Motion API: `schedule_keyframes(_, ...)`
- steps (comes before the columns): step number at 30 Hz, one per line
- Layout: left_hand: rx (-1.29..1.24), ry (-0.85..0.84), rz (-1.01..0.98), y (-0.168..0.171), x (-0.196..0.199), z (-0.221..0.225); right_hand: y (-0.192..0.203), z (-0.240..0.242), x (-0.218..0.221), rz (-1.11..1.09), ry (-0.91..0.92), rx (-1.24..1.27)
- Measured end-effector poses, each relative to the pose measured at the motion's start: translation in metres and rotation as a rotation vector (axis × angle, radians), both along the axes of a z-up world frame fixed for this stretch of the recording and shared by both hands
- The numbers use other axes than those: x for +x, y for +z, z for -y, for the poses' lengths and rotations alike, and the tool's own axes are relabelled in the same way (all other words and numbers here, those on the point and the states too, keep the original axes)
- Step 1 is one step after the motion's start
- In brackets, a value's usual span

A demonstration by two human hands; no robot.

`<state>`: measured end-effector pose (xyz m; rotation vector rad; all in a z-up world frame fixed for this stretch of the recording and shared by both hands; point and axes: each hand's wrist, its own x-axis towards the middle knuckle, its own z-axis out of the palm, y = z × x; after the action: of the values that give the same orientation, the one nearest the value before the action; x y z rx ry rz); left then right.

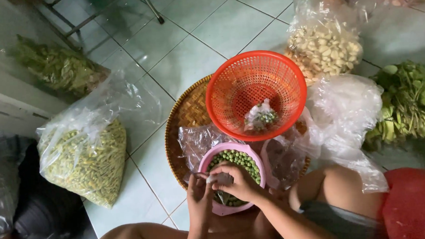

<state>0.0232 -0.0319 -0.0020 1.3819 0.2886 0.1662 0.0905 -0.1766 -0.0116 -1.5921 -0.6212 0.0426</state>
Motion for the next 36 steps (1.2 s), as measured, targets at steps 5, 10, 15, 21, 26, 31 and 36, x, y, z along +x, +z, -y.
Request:
schedule_keyframes(5, 0.366, -0.058, -0.11, 0.006, 0.002, 0.003, -0.002, 0.007, 0.003, 0.032, -0.05, -0.167)
schedule_keyframes(10, 0.836, -0.04, 0.011, 0.028, 0.01, 0.007, -0.021, -0.008, -0.006, 0.024, -0.204, -0.065)
schedule_keyframes(15, 0.769, -0.039, 0.035, 0.011, 0.006, -0.011, -0.019, -0.003, -0.013, -0.264, 0.056, 0.114)
schedule_keyframes(21, 0.643, 0.001, 0.068, 0.01, -0.005, -0.014, -0.023, -0.001, -0.016, -0.626, 0.234, 0.204)
schedule_keyframes(26, 0.406, -0.073, -0.017, 0.044, -0.018, -0.002, -0.028, -0.01, -0.013, -0.419, -0.108, 0.16)
schedule_keyframes(31, 0.699, 0.08, 0.076, 0.019, -0.013, -0.007, -0.013, -0.014, -0.016, -0.13, -0.214, -0.132)
schedule_keyframes(36, 0.515, 0.024, 0.055, -0.007, -0.005, -0.022, -0.04, -0.01, -0.018, -0.06, 0.048, -0.096)
